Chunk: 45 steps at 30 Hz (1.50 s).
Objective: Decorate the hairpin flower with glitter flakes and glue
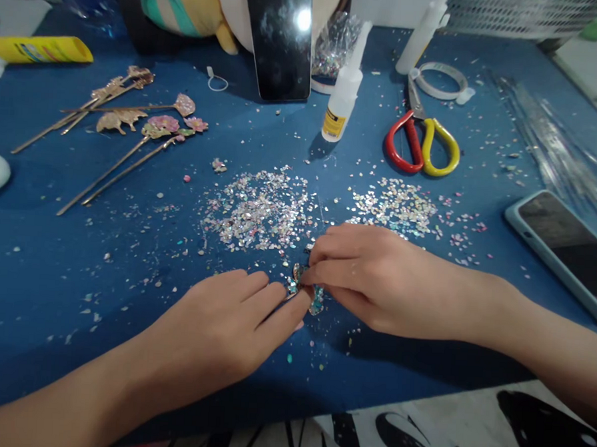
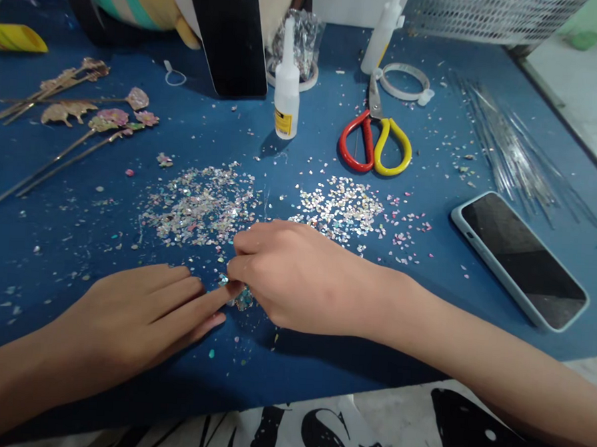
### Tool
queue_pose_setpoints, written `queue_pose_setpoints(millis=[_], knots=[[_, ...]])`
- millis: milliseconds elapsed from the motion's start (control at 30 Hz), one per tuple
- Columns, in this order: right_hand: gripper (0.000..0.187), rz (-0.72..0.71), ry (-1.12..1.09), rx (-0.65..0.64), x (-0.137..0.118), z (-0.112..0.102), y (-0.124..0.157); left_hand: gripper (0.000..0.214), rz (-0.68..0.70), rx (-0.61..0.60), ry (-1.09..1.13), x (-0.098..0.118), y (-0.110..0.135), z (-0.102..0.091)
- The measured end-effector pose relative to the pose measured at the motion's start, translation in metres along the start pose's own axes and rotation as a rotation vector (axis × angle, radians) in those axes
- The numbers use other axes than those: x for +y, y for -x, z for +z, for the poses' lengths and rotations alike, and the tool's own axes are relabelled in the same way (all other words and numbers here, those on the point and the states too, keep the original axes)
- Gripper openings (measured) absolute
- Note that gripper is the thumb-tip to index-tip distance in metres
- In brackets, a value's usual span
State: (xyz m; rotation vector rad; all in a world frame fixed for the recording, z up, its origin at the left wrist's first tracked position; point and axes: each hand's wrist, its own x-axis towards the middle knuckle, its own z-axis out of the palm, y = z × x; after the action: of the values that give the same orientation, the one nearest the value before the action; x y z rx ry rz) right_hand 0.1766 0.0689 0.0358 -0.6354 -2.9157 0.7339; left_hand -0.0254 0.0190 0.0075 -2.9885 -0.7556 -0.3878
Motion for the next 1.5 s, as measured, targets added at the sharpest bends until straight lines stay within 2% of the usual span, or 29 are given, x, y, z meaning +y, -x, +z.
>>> queue_pose_setpoints(millis=[700,1167,1500], knots=[[0.021,0.008,-0.041,-0.002,0.001,0.0015,-0.0004,0.019,-0.055,0.077,0.075,-0.0013,-0.0041,0.0007],[0.021,0.043,-0.067,-0.007,-0.0012,0.001,0.0016,0.021,-0.198,-0.002,0.311,-0.0008,-0.0028,-0.0035],[0.024,0.055,-0.109,-0.004,-0.0012,0.0012,0.0019,0.022,-0.24,-0.002,0.327,-0.0009,-0.0012,-0.0024]])
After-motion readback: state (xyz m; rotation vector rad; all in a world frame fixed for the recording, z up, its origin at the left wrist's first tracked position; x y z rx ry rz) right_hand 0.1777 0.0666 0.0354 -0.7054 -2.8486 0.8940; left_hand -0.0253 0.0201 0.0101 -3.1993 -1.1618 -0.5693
